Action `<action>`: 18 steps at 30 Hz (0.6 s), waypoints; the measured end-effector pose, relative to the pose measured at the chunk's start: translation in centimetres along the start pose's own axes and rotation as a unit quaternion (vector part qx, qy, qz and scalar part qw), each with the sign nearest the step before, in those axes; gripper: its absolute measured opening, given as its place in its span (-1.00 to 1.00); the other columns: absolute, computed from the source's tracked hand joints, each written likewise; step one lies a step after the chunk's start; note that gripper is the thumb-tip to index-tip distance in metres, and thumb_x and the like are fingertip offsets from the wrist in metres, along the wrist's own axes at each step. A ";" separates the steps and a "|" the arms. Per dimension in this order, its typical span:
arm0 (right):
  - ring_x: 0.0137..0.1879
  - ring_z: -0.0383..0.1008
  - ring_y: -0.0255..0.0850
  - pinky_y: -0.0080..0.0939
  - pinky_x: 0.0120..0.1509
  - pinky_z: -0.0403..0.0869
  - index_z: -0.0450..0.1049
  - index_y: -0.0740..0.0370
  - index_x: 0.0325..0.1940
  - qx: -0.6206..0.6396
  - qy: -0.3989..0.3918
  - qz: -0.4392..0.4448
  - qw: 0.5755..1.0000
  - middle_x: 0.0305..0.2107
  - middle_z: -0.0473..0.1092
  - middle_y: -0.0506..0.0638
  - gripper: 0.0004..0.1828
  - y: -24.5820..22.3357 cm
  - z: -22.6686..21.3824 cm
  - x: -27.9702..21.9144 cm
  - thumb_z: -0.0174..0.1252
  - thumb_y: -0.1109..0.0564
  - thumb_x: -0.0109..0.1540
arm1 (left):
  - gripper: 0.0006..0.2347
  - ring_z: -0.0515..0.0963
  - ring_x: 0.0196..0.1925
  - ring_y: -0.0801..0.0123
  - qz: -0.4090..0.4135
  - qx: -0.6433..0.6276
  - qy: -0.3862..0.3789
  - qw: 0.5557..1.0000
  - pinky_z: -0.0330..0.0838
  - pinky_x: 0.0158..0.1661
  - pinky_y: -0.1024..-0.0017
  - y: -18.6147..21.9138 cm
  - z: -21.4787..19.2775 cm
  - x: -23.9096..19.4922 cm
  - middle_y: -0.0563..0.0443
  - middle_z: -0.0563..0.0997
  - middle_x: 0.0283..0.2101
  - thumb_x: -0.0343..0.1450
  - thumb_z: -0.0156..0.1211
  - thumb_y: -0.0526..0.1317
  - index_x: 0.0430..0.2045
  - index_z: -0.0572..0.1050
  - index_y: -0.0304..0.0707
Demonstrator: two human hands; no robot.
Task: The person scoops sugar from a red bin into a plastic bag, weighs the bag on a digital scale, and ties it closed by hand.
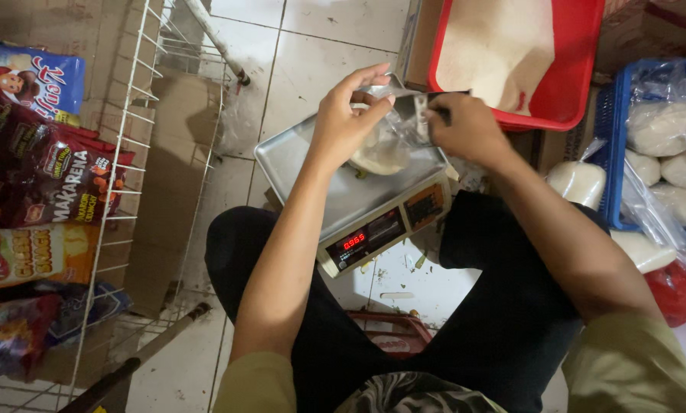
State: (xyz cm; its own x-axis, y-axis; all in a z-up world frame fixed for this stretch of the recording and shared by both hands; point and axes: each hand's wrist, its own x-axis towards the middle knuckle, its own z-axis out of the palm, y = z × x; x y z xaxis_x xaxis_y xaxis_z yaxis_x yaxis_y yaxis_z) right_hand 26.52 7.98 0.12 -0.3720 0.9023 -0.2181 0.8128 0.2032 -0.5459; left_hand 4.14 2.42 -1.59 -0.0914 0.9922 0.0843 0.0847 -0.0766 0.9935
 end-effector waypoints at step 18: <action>-0.11 0.37 -0.40 -0.34 -0.04 0.33 0.55 0.40 -0.01 0.145 0.002 -0.135 0.980 -0.31 0.44 -0.14 -0.80 11.3 -7.4 -1.5 0.20 0.16 0.47 | -0.61 0.66 0.18 0.19 0.158 0.081 0.017 0.984 0.48 0.22 0.26 -1.4 0.9 0.4 -0.10 0.68 0.07 0.43 0.48 -0.03 0.01 0.57 -0.27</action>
State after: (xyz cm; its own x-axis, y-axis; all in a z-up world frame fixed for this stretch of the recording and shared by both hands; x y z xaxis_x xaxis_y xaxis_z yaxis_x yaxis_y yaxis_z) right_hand 39.58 11.75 0.26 -0.5534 0.8323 -0.0321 0.5237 0.3177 -0.7905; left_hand 4.90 3.05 -3.02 -0.0671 0.9173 0.3925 0.2710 -0.3619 0.8920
